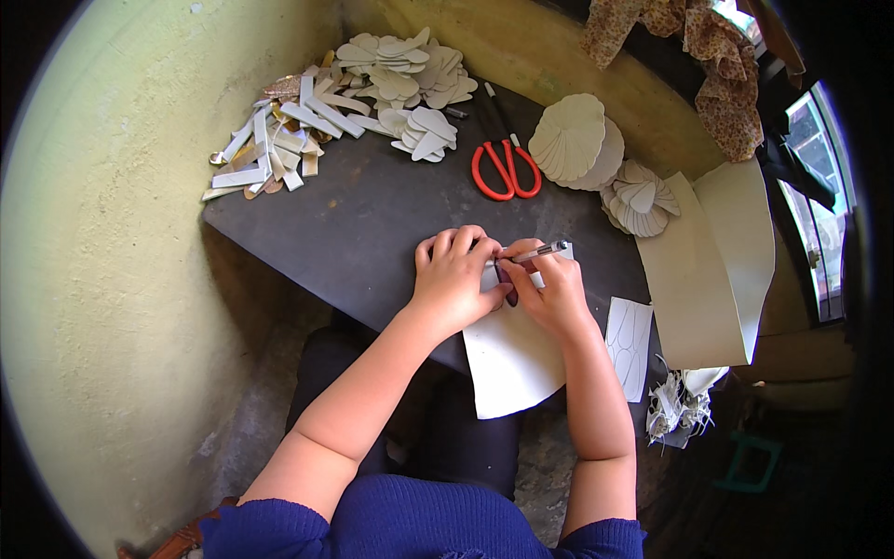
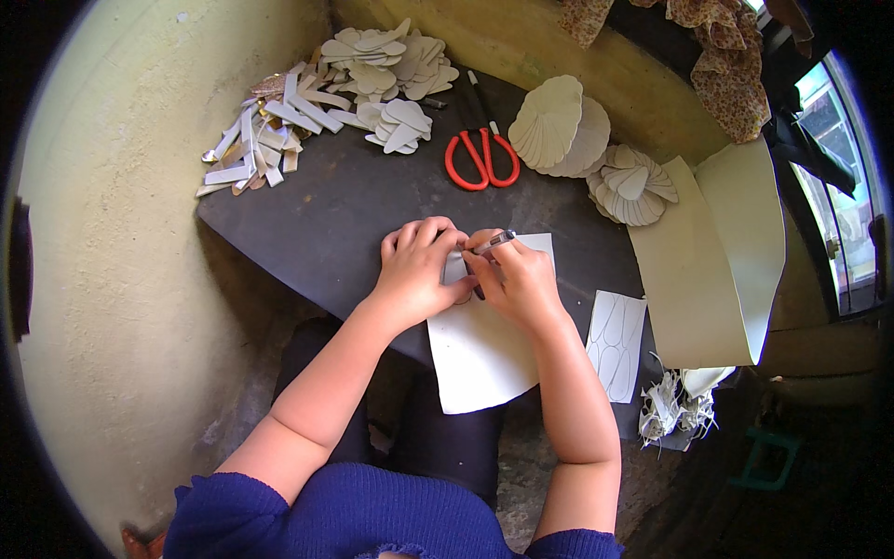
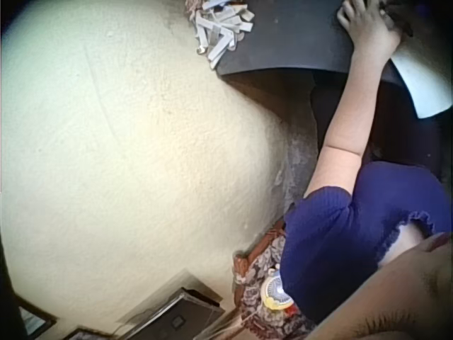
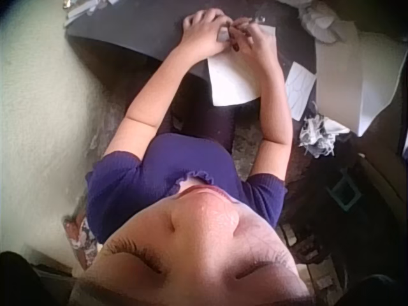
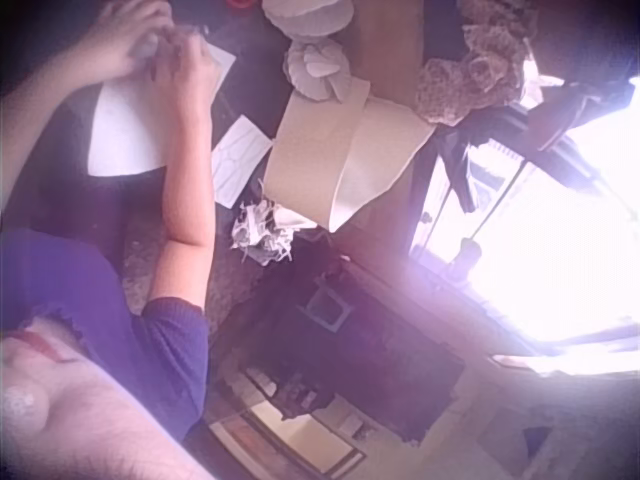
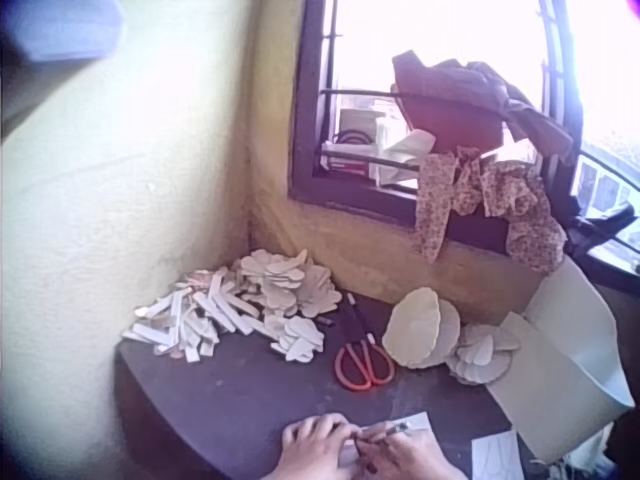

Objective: The person places a small purple template onto a white sheet of paper and uses a pen to trace its outline. The person then repositions the template and traces additional shapes on the same sheet.

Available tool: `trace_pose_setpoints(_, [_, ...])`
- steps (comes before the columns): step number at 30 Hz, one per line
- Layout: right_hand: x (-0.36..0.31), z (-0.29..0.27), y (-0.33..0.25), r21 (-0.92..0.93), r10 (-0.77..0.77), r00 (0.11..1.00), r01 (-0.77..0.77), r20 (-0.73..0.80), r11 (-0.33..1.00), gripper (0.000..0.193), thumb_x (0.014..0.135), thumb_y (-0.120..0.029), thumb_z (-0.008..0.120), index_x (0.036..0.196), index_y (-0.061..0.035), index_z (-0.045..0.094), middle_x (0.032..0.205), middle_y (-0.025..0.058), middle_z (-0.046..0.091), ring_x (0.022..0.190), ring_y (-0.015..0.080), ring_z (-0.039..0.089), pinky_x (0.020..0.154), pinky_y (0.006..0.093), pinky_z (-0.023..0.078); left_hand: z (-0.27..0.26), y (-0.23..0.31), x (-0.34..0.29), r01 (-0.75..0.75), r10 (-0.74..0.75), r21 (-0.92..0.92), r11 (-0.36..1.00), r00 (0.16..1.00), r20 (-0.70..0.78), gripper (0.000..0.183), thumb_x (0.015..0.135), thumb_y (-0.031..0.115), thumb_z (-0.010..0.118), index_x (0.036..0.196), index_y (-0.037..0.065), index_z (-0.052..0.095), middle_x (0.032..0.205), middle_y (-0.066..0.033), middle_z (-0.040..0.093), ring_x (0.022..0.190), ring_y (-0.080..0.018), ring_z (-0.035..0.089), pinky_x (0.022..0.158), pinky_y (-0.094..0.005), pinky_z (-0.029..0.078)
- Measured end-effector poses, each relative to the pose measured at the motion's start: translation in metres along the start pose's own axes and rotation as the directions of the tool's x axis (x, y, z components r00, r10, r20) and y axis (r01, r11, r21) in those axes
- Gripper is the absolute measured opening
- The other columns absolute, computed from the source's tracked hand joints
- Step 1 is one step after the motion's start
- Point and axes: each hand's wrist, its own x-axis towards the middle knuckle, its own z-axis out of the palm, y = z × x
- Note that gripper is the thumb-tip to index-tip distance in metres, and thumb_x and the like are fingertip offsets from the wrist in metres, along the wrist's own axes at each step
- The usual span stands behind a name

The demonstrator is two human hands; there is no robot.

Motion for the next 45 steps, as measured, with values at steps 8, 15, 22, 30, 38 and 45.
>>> trace_pose_setpoints(8, [0.0015,0.0009,-0.0020,-0.005,0.024,1.000,-0.024,-0.003,1.000,0.009,0.084,-0.006,0.069,0.089,-0.0039,0.061,0.093,0.0054,0.070,0.066,0.0243,0.069,0.058,0.0323,0.053,-0.0010,0.0006,0.0003,0.004,-0.005,0.009,1.000,1.000,0.015,0.052,0.072,0.036,0.077,0.116,0.017,0.056,0.125,-0.0015,0.048,0.124,-0.0252,0.043,0.106,-0.0480,0.026])
trace_pose_setpoints(15, [0.0035,0.0034,-0.0041,-0.039,0.056,0.997,-0.057,-0.045,0.998,0.011,0.084,-0.006,0.068,0.087,-0.0035,0.058,0.093,0.0060,0.070,0.068,0.0252,0.069,0.058,0.0331,0.054,0.0006,-0.0001,0.0004,0.001,-0.001,0.005,1.000,1.000,0.006,0.053,0.072,0.036,0.077,0.117,0.017,0.057,0.126,-0.0016,0.049,0.125,-0.0250,0.042,0.106,-0.0479,0.026])
trace_pose_setpoints(22, [0.0008,0.0010,-0.0027,0.015,0.029,1.000,-0.029,-0.008,0.999,0.010,0.084,-0.006,0.068,0.088,-0.0031,0.059,0.094,0.0057,0.070,0.067,0.0249,0.069,0.059,0.0334,0.054,-0.0028,0.0016,0.0011,0.015,-0.015,0.004,1.000,0.999,0.038,0.053,0.072,0.035,0.076,0.117,0.016,0.057,0.126,-0.0019,0.048,0.126,-0.0252,0.042,0.106,-0.0480,0.025])
trace_pose_setpoints(30, [0.0030,0.0045,-0.0012,-0.066,-0.002,1.000,0.000,-0.031,0.998,0.010,0.084,-0.007,0.069,0.090,-0.0045,0.062,0.091,0.0063,0.070,0.067,0.0262,0.068,0.059,0.0322,0.053,-0.0005,0.0002,0.0010,0.019,-0.019,0.001,1.000,0.999,0.028,0.054,0.071,0.036,0.077,0.117,0.017,0.057,0.126,-0.0018,0.048,0.126,-0.0252,0.042,0.106,-0.0478,0.025])
trace_pose_setpoints(38, [0.0017,0.0052,0.0005,-0.052,0.027,0.999,-0.029,-0.031,0.998,0.010,0.084,-0.007,0.068,0.093,-0.0054,0.062,0.092,0.0051,0.069,0.066,0.0262,0.068,0.059,0.0340,0.053,0.0024,-0.0009,0.0003,0.011,-0.011,-0.003,1.000,1.000,0.007,0.057,0.071,0.036,0.077,0.120,0.017,0.056,0.127,-0.0016,0.048,0.126,-0.0254,0.041,0.106,-0.0485,0.025])
trace_pose_setpoints(45, [0.0013,0.0006,-0.0010,-0.030,0.031,0.999,-0.031,0.006,0.999,0.010,0.085,-0.007,0.066,0.093,-0.0040,0.061,0.093,0.0049,0.069,0.068,0.0260,0.068,0.060,0.0349,0.053,-0.0003,0.0001,0.0000,0.002,-0.002,0.017,1.000,1.000,0.023,0.061,0.071,0.037,0.077,0.123,0.016,0.054,0.129,-0.0031,0.048,0.126,-0.0262,0.041,0.107,-0.0481,0.025])
